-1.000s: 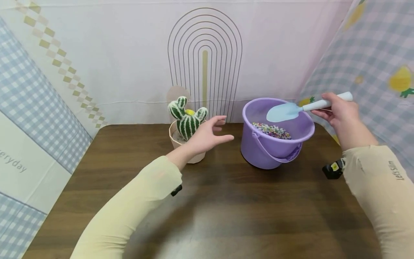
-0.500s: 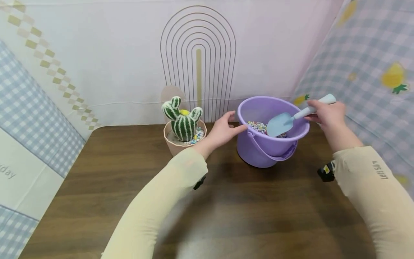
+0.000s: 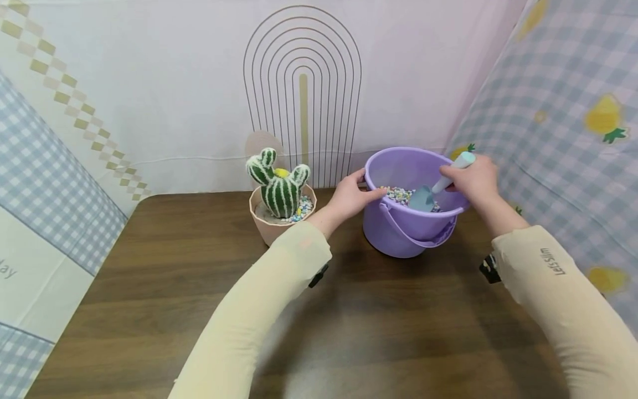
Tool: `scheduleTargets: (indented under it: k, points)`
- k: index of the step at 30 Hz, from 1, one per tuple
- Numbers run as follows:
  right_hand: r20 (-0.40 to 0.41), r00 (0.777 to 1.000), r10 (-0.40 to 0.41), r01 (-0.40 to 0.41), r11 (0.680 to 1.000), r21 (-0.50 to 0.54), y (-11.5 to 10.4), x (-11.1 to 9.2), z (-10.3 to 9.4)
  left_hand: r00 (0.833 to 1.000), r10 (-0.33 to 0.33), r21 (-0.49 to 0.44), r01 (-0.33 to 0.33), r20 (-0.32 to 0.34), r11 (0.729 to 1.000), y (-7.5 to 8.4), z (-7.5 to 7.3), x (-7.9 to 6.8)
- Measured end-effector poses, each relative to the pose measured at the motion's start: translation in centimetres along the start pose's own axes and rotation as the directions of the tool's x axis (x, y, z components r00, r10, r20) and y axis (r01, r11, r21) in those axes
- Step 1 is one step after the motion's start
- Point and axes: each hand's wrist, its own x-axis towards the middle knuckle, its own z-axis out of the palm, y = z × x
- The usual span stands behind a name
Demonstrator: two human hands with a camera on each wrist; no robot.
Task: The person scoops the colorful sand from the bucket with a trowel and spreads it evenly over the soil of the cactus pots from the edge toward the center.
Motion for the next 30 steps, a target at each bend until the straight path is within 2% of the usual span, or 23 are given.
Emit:
scheduleTargets:
  k: [3,8,13,18,20,25,27,30]
  points:
    - [0.042,0.997,-0.064,0.065,0.997,-0.03,-0.3,-0.2,0.2,0.999,-0.037,-0.06,0.037,0.009,0.998,-0.1,0.1,0.0]
    - [0.121,0.99,-0.067,0.058,0.996,0.07,-0.7,-0.7,0.5,0.996,-0.085,-0.109,0.083,-0.005,0.991,-0.2,0.3,0.0]
    - [0.15,0.989,-0.014,-0.025,0.966,0.256,-0.9,-1.0,0.7,0.995,-0.091,-0.127,0.086,-0.035,0.988,-0.2,0.3,-0.1]
    - [0.149,0.986,0.07,-0.125,0.906,0.403,-1.3,-0.8,1.0,0.995,-0.092,-0.133,0.086,-0.036,0.987,-0.1,0.3,-0.2]
    - [0.147,0.983,0.113,-0.171,0.857,0.486,-1.5,-0.7,1.2,0.995,-0.097,-0.138,0.091,-0.037,0.986,-0.2,0.3,-0.2]
    - [0.17,0.958,0.229,-0.282,0.664,0.693,-1.9,-0.2,1.5,0.995,-0.094,-0.133,0.088,-0.035,0.987,-0.2,0.3,-0.1]
    - [0.193,0.946,0.26,-0.314,0.587,0.747,-2.0,0.0,1.4,0.995,-0.093,-0.125,0.088,-0.034,0.988,-0.2,0.3,-0.1]
    - [0.23,0.929,0.289,-0.35,0.488,0.8,-1.9,0.2,1.2,0.995,-0.096,-0.124,0.091,-0.034,0.988,-0.2,0.5,0.0]
